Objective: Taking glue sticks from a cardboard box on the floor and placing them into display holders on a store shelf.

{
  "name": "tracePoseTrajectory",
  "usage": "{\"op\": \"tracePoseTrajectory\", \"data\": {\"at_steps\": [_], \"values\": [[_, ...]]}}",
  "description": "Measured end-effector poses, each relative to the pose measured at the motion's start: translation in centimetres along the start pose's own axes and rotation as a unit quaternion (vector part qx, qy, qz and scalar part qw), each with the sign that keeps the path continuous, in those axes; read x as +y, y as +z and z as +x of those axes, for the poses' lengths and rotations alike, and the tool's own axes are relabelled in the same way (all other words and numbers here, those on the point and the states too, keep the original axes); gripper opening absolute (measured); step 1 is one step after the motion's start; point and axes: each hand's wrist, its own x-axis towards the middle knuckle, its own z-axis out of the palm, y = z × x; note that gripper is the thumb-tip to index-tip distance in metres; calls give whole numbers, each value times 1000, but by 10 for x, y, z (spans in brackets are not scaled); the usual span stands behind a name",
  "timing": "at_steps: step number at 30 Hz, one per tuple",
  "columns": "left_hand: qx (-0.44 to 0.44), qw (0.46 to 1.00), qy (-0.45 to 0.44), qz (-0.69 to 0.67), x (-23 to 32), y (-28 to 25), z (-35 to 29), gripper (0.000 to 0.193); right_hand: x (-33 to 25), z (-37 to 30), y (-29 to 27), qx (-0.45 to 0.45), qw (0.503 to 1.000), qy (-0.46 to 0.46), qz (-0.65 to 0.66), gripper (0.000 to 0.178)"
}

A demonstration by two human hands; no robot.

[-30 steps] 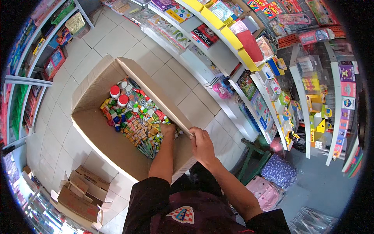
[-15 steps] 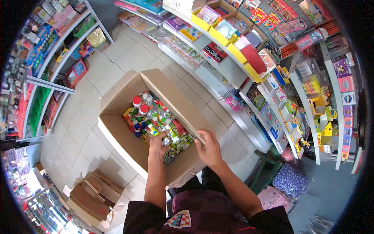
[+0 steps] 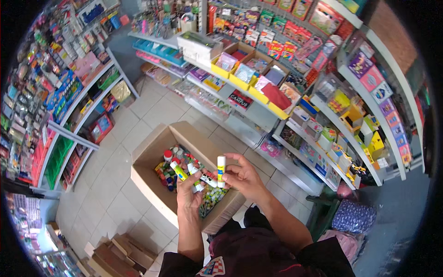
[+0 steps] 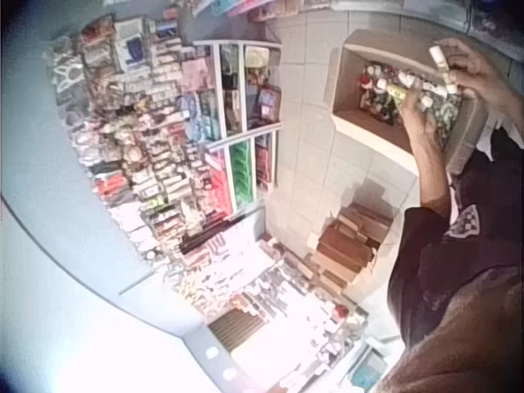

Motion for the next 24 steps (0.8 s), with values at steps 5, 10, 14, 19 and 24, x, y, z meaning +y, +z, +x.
{"op": "tracePoseTrajectory", "data": {"at_steps": [5,10,14,19,24], "values": [[-50,996,-55,-43,-32,17,1,50,-42,-31,-43,51,989,-11,141,59],[-102,986,-122,-49,-83,41,-3,51,-60,-73,-92,140,977,-64,149,57],[-136,974,-176,-30,-124,65,-12,51,-71,-112,-137,155,956,-151,197,47],[-146,967,-207,13,-172,101,-25,46,-77,-157,-202,166,906,-201,333,39],[-189,950,-248,28,-218,136,-29,46,-89,-204,-270,297,879,-263,263,38]]}}
